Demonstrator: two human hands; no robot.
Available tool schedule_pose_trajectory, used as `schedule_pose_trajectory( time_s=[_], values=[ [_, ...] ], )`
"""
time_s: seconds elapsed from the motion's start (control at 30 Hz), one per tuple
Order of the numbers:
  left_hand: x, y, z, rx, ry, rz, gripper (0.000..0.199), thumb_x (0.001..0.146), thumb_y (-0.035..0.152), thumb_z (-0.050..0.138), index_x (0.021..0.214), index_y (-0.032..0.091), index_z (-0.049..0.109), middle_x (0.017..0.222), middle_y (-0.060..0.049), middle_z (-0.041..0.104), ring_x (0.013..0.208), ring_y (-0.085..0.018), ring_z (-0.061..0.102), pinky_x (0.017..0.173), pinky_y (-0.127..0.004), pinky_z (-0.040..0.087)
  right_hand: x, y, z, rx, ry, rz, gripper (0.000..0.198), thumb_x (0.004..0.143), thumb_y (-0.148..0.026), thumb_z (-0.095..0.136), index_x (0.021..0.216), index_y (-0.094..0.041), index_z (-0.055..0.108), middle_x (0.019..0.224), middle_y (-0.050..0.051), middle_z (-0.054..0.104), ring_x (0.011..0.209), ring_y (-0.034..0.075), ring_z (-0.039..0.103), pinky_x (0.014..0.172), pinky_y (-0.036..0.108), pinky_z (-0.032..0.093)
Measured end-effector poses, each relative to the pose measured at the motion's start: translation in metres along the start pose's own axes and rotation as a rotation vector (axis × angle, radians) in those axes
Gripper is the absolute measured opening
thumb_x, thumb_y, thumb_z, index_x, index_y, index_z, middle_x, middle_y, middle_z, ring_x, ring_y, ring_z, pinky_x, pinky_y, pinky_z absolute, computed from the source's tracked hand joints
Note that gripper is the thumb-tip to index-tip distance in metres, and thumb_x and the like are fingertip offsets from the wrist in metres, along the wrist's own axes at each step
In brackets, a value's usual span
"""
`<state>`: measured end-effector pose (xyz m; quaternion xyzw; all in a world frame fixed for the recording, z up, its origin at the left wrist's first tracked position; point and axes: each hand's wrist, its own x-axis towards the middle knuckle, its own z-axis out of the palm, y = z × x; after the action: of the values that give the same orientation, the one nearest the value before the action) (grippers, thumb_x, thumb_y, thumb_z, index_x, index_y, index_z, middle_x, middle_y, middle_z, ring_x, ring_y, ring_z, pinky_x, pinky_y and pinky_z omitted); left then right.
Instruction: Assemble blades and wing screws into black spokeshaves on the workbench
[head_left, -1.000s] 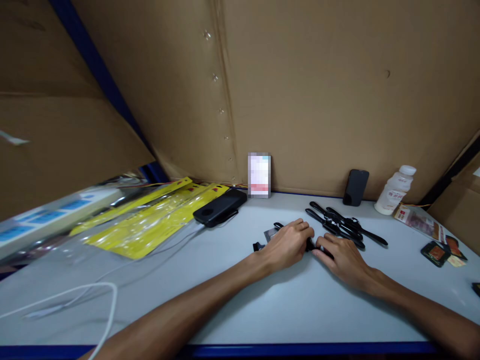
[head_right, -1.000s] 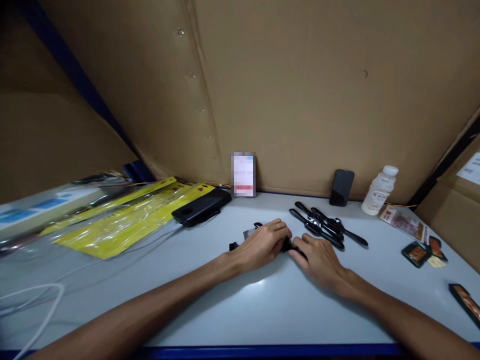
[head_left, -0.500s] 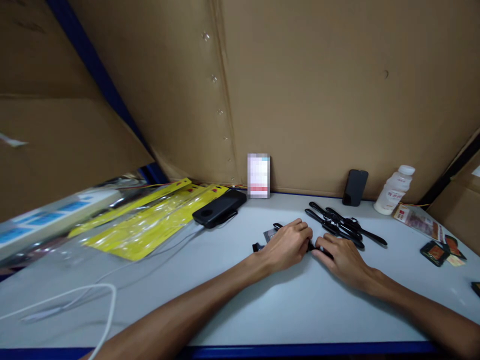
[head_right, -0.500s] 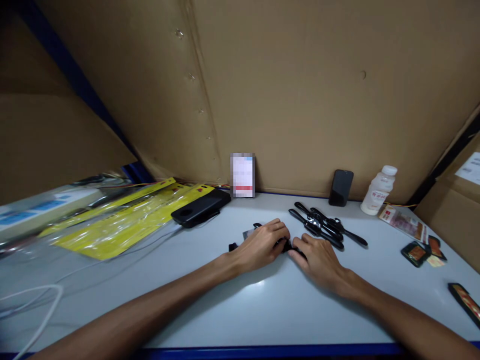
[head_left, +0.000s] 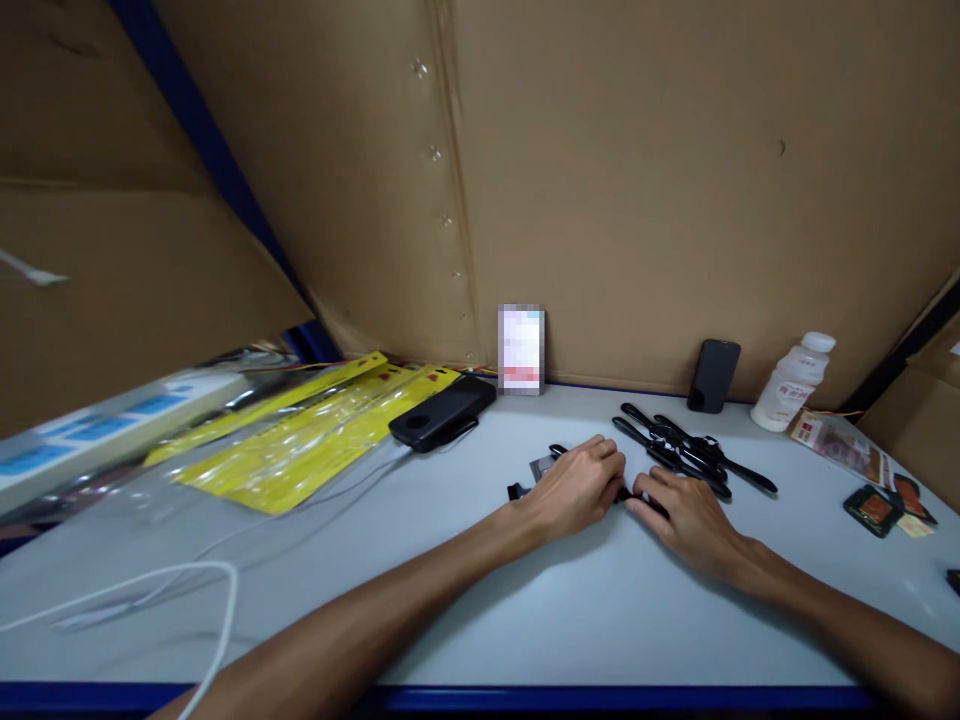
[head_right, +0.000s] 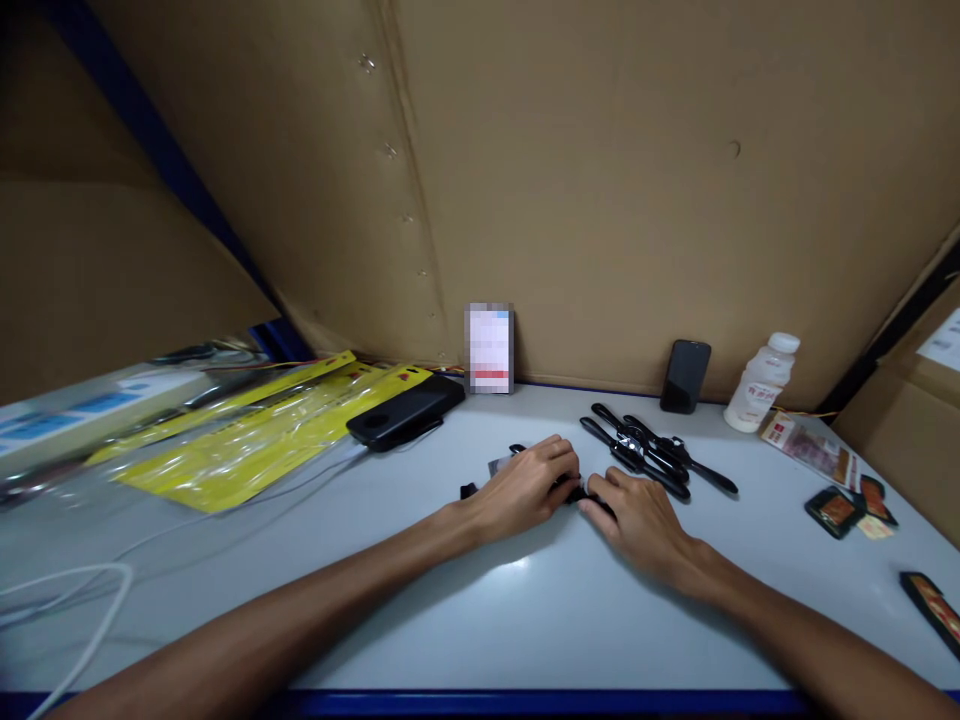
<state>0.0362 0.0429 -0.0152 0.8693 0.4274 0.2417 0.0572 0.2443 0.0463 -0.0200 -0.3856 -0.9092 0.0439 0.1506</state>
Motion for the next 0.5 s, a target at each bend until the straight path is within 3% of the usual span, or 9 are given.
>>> schedule_pose_trajectory(
  time_s=[0.1, 0.23, 0.5],
  values=[
    [0.0006, -0.0013, -0.0001, -0.033, 0.010, -0.012, 0.021, 0.089, 0.004, 0.046, 0.098, 0.016, 0.060, 0.093, -0.006, 0.062, 0.093, -0.021, 0.057, 0.080, -0.035, 0.051, 0.0000, -0.0005, -0.0007, 0.002, 0.001, 0.003, 0.020, 0.101, -0.034, 0.052, 0.091, -0.022, 0.063, 0.084, 0.001, 0.062, 0.074, 0.018, 0.062, 0.065, 0.030, 0.038],
    [0.0005, -0.0002, -0.0018, -0.011, 0.000, 0.020, 0.024, 0.087, 0.003, 0.045, 0.085, 0.017, 0.064, 0.092, -0.007, 0.060, 0.093, -0.021, 0.055, 0.079, -0.033, 0.049, 0.0002, -0.0012, -0.0013, 0.008, -0.004, 0.006, 0.020, 0.101, -0.033, 0.051, 0.092, -0.022, 0.064, 0.086, 0.002, 0.064, 0.075, 0.018, 0.062, 0.066, 0.030, 0.039],
    [-0.0012, 0.0001, -0.0004, -0.071, 0.019, 0.030, 0.020, 0.091, 0.009, 0.050, 0.081, 0.016, 0.066, 0.096, -0.007, 0.060, 0.089, -0.019, 0.058, 0.080, -0.032, 0.051, 0.0001, 0.0001, 0.0006, 0.009, -0.020, 0.006, 0.021, 0.102, -0.034, 0.049, 0.095, -0.022, 0.065, 0.089, 0.003, 0.066, 0.079, 0.019, 0.063, 0.067, 0.030, 0.038]
  ],
)
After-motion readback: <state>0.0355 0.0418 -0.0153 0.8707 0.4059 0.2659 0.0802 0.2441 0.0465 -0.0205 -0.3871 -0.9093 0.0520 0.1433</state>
